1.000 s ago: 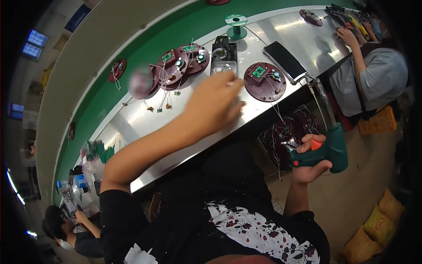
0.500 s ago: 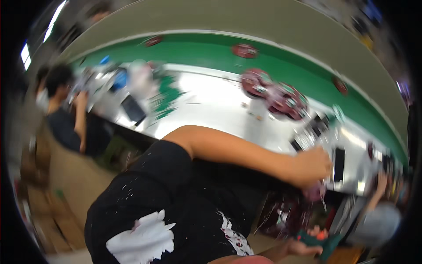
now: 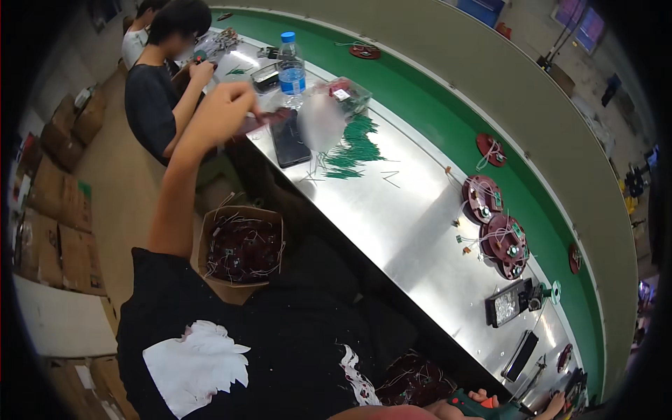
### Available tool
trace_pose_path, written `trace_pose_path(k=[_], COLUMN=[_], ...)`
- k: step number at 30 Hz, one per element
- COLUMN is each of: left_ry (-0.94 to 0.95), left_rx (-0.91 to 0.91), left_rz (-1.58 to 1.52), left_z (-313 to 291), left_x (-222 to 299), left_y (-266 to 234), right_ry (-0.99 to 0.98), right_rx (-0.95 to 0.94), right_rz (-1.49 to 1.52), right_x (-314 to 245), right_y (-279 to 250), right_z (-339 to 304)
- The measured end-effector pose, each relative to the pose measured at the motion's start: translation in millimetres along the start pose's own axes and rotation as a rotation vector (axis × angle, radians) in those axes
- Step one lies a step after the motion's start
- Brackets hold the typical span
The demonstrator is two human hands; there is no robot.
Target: Soldering wires onto circular printed circuit boards on a factory assembly line.
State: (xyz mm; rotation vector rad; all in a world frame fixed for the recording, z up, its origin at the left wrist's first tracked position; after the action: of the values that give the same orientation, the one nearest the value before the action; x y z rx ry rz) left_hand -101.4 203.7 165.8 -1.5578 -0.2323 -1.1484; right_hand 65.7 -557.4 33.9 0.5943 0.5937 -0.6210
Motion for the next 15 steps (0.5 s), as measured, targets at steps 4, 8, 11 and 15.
trace_pose_path(k=[4,8,11,15], left_ry=[-0.322,-0.501,-0.528,-0.589], left_rx=[0.34,0.566,0.626,0.643], left_rz=[0.401,0.366,0.28,0.252], left_z=[76.6,120.6,141.4,160.3], left_x=[-188.5,-269.5,-272.4,-285.8], left_y=[-62.6,-82.1,-72.9,-64.2], right_ry=[0.034,0.056,0.062,0.083], right_rx=[-0.059,-0.088,-0.109,-0.142], right_rz=[0.045,0.056,0.061,0.046], right_x=[-7.0,-12.2,-15.7,-19.1], right_y=[15.9,22.4,22.6,20.3], right_z=[-11.8,-12.9,-9.4,-5.9])
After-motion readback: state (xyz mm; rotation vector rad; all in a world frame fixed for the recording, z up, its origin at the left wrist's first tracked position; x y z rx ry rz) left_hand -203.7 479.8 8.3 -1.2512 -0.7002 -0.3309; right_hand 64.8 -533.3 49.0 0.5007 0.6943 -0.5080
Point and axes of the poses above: each hand's wrist, its own z-axis towards the middle knuckle, its own y-axis out of the palm, x = y × z, the point moved 10 cm from there along z, towards the middle knuckle, and after that the axes turned 9 degrees about -y, right-handed, at the moved point
